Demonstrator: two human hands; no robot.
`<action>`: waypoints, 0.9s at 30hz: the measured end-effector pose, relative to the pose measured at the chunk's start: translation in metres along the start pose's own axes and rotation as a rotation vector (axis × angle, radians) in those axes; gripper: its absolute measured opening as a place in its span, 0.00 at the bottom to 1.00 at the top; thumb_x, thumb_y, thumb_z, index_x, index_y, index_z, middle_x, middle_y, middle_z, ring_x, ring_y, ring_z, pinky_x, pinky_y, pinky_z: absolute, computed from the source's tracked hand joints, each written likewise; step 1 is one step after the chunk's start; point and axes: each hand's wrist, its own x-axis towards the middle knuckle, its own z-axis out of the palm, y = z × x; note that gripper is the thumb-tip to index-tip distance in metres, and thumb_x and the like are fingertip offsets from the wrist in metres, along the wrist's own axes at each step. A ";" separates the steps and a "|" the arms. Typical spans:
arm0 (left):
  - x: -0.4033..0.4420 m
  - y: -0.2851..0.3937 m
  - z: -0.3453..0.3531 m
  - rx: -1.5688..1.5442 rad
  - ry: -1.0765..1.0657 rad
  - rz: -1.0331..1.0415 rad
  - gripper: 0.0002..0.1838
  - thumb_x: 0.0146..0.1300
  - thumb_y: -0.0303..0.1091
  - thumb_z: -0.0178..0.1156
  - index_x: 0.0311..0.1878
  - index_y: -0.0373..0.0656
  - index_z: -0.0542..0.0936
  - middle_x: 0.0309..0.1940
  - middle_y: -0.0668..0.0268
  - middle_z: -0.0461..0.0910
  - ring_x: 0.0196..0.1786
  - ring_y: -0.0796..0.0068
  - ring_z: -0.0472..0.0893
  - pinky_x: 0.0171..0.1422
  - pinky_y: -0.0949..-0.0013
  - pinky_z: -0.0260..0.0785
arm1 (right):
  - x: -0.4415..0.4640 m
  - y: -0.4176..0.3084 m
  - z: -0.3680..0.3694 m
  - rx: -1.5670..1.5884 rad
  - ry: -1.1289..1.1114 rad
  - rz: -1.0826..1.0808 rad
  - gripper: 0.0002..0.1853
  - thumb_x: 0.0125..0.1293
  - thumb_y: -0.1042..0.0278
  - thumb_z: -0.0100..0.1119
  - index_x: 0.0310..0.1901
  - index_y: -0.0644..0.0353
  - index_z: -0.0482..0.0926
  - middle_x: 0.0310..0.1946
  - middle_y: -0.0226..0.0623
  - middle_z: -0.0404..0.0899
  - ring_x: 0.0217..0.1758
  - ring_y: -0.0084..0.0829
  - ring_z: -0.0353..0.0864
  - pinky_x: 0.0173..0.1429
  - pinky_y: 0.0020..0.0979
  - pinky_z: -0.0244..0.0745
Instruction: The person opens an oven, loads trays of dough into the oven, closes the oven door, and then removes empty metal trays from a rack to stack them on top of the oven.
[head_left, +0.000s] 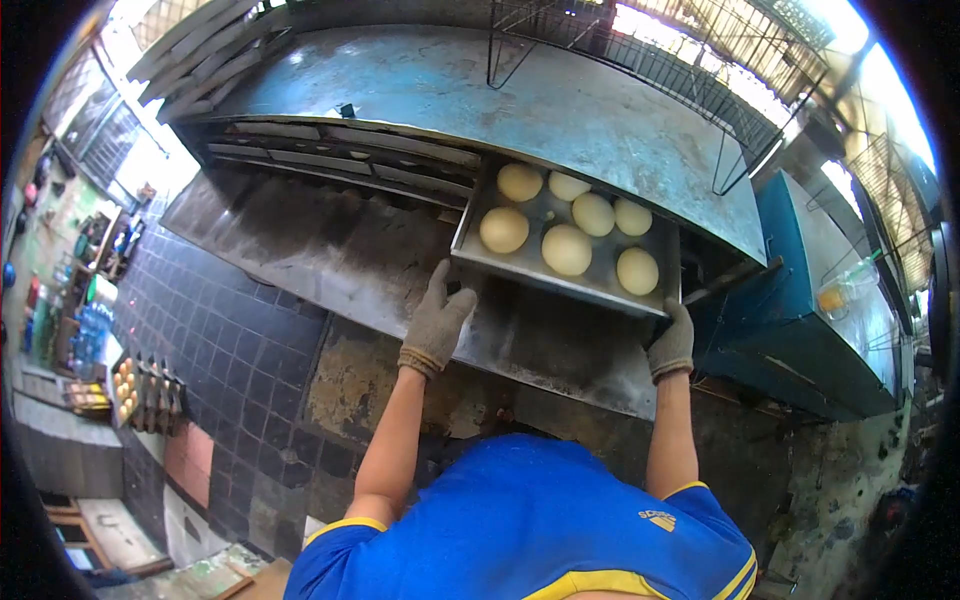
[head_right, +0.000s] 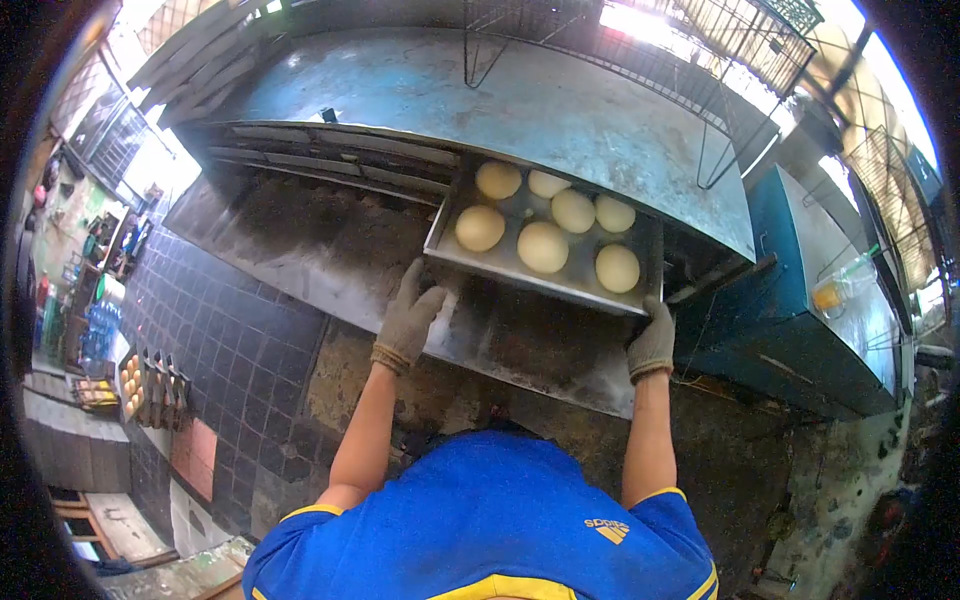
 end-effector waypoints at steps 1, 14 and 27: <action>-0.008 -0.004 -0.002 -0.069 -0.010 0.036 0.51 0.81 0.56 0.65 0.95 0.35 0.61 0.76 0.39 0.85 0.80 0.48 0.84 0.86 0.55 0.72 | 0.019 -0.003 0.007 0.014 -0.045 0.004 0.11 0.79 0.57 0.68 0.54 0.53 0.88 0.42 0.32 0.89 0.38 0.33 0.87 0.39 0.37 0.83; -0.143 -0.142 -0.139 -0.246 0.174 -0.401 0.42 0.81 0.46 0.65 0.91 0.32 0.69 0.77 0.49 0.83 0.73 0.61 0.86 0.79 0.60 0.78 | 0.116 0.000 0.133 -0.237 -0.040 -0.205 0.30 0.77 0.47 0.74 0.74 0.51 0.83 0.69 0.48 0.86 0.71 0.44 0.84 0.69 0.43 0.83; -0.197 -0.197 -0.342 -0.204 0.440 -0.300 0.38 0.85 0.39 0.66 0.92 0.36 0.70 0.73 0.57 0.84 0.60 0.72 0.85 0.65 0.65 0.82 | -0.196 0.327 0.281 -1.849 -0.730 -0.988 0.44 0.65 0.59 0.75 0.85 0.43 0.77 0.87 0.57 0.72 0.93 0.64 0.66 0.94 0.62 0.59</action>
